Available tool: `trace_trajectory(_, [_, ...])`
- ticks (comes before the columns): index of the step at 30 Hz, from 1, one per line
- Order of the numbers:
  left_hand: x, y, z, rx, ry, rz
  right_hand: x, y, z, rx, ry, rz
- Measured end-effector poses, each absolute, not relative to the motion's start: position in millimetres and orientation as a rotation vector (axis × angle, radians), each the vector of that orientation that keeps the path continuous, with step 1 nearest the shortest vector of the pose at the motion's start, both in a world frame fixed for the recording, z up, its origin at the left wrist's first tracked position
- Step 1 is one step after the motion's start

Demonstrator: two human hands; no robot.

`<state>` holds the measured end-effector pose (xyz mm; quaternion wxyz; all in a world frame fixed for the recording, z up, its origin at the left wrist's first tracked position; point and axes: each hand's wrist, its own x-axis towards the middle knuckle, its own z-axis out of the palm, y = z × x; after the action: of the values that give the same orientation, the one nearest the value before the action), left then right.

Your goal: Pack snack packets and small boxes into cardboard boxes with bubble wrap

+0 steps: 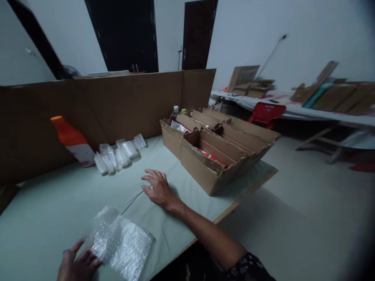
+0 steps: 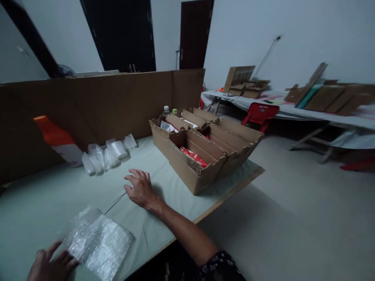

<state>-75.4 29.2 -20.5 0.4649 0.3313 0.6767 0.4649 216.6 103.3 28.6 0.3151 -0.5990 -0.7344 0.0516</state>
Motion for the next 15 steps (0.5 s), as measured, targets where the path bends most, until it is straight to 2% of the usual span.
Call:
trace_trajectory(4, [-73, 34, -23, 0.682, 1.713, 1.121, 263, 79, 74, -1.545, -1.955, -0.156])
trace_trajectory(9, [-49, 33, -5, 0.879, 1.844, 1.034, 328, 73, 128, -2.005, -1.912, -0.505])
trace_trajectory(15, [-53, 23, -1, 0.952, 1.770, 1.081, 363, 67, 145, -2.426, -1.784, -0.504])
